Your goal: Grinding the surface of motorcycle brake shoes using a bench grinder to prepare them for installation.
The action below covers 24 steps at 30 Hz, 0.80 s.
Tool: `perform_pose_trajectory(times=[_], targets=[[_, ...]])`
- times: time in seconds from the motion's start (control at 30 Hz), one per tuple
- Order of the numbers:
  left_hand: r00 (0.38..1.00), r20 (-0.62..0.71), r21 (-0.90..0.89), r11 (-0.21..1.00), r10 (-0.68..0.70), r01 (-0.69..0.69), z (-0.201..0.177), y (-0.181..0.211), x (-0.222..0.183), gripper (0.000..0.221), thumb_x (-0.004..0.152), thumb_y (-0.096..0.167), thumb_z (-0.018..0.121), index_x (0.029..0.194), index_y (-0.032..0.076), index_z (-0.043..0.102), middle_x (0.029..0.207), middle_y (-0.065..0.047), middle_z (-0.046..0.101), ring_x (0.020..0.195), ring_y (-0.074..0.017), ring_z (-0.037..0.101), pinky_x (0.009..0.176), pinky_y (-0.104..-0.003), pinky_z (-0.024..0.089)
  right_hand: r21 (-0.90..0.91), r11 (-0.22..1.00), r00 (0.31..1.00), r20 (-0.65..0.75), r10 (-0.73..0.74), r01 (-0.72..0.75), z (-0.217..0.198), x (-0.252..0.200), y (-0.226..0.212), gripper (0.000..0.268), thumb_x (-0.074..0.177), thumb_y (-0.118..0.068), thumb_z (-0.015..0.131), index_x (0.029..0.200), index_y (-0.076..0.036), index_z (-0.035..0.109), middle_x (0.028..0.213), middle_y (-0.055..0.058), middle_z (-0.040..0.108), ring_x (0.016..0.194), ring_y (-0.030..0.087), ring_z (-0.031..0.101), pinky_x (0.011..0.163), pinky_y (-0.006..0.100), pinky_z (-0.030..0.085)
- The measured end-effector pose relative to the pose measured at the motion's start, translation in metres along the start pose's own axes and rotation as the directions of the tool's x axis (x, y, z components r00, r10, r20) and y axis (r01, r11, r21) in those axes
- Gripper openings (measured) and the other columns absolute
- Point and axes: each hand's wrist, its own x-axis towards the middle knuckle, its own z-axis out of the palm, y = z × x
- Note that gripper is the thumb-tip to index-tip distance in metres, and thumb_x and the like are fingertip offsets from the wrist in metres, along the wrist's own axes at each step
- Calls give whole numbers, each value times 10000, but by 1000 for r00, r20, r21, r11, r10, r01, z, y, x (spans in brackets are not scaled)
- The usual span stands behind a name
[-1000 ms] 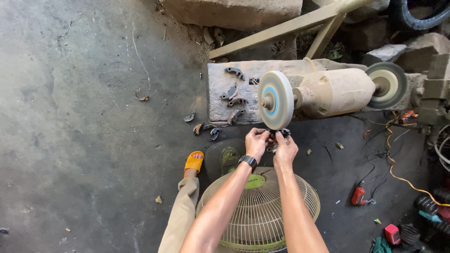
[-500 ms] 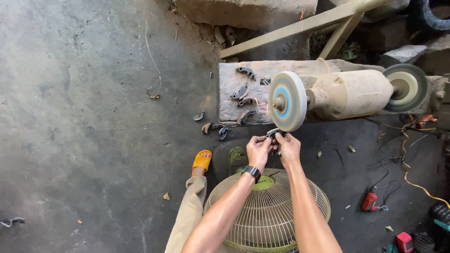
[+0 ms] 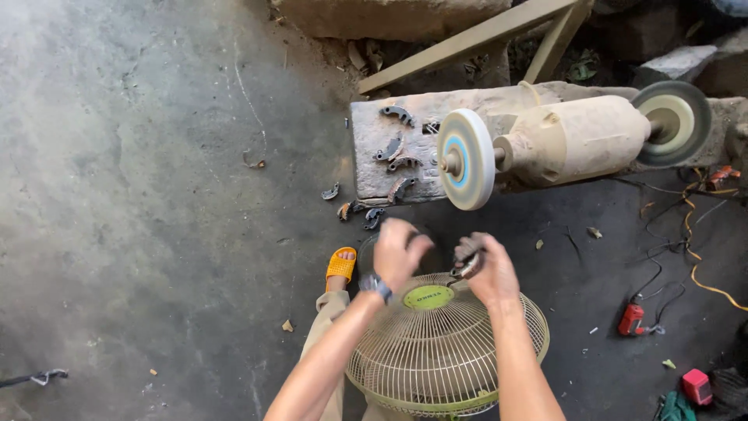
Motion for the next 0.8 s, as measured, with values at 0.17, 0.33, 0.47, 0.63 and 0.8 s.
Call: perform_pose_trajectory(times=[0.17, 0.33, 0.47, 0.63, 0.8], targets=[[999, 8, 472, 881, -41, 32, 37, -70, 71, 506, 764, 299, 846, 1048, 8, 545, 1060, -185, 568, 1000, -373, 591, 749, -457, 546, 120, 992, 998, -65, -27, 35, -31, -9, -22, 383, 991, -473, 662, 986, -93, 616, 826, 62, 586, 811, 250, 604, 880, 477, 518], [995, 87, 603, 798, -52, -11, 57, -108, 70, 406, 770, 246, 826, 1007, 41, 567, 1023, -153, 581, 981, -350, 620, 718, -447, 568, -89, 992, 974, -199, -109, 93, -21, -6, -27, 297, 879, -355, 743, 840, -142, 539, 788, 13, 544, 778, 210, 566, 860, 462, 486], [995, 2, 229, 968, -104, 101, 41, -102, 35, 324, 807, 143, 815, 1040, 5, 637, 1002, -167, 646, 882, -316, 657, 742, -404, 569, -18, 999, 945, -325, -31, 26, -33, 13, -16, 286, 901, -345, 733, 876, -103, 581, 725, 20, 505, 617, 170, 509, 672, 384, 497], [906, 127, -438, 797, -404, 416, 49, -79, -6, 287, 847, 92, 772, 1097, -20, 685, 957, -86, 734, 849, -145, 666, 768, -278, 576, -228, 948, 947, -282, 153, -221, 20, 4, -3, 397, 929, -357, 703, 1141, -21, 697, 718, 46, 584, 552, 151, 557, 556, 317, 517], [771, 400, -652, 438, -495, 619, 87, -56, -11, 316, 897, 85, 740, 1181, -32, 666, 1034, -77, 721, 854, -131, 677, 747, -273, 584, -419, 903, 970, -244, -12, -94, 21, 14, 12, 347, 920, -178, 669, 1246, -58, 683, 938, 116, 748, 628, 163, 660, 539, 289, 518]])
